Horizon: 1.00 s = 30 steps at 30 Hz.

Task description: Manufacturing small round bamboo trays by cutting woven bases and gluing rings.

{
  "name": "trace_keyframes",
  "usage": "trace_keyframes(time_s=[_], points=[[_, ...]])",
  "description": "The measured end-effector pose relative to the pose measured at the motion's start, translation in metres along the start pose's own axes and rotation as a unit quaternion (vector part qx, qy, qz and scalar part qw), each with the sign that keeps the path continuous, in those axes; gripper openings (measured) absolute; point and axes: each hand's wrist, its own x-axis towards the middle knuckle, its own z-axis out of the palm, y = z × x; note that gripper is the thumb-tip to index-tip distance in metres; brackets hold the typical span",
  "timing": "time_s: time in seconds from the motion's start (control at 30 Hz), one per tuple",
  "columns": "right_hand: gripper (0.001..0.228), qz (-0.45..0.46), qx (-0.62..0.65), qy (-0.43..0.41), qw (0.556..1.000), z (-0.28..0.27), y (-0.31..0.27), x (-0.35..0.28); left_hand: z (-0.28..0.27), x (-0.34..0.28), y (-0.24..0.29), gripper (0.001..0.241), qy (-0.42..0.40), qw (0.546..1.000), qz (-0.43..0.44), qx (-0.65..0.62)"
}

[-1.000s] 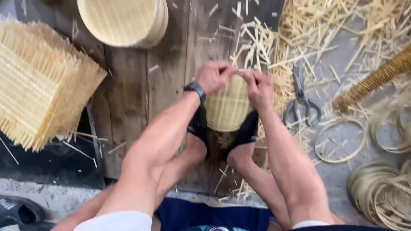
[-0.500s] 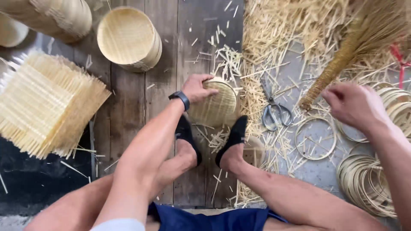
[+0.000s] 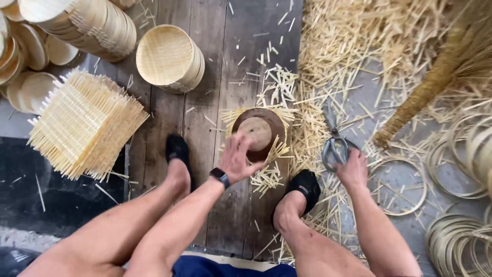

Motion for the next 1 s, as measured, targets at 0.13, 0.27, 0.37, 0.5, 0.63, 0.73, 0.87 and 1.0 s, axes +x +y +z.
trace_keyframes(time_s=[0.13,0.27,0.37,0.5,0.63,0.73,0.87,1.0], points=[[0.064,0.0,0.032,-0.061,0.998,0.01,0.014,0.019,0.017,0.045,0.03,0.108,0.052,0.974,-0.215,-0.057],[0.033,0.132,0.149,-0.252,0.947,-0.003,0.011,0.028,0.027,0.065,0.029,0.114,0.054,0.956,-0.289,0.006],[0.056,0.047,0.152,-0.126,0.979,-0.021,-0.012,0.001,-0.007,0.073,0.027,0.105,0.075,0.981,-0.177,-0.011],[0.056,0.018,0.069,-0.054,0.996,-0.038,-0.047,-0.039,0.023,0.053,0.008,0.105,0.035,0.997,-0.064,-0.026],[0.062,0.011,0.097,-0.018,0.995,-0.044,-0.068,-0.031,0.018,0.073,-0.011,0.112,-0.052,0.999,0.007,0.012],[0.066,-0.091,0.054,0.011,0.994,-0.053,-0.087,-0.035,0.023,0.053,0.015,0.116,-0.038,0.997,-0.066,-0.002],[0.061,-0.149,-0.074,0.016,0.986,-0.056,-0.119,-0.015,0.044,0.06,0.04,0.12,0.039,0.957,-0.277,-0.082],[0.069,-0.138,-0.169,0.006,0.976,-0.05,-0.117,0.004,0.04,0.059,0.043,0.116,0.049,0.964,-0.247,-0.082]])
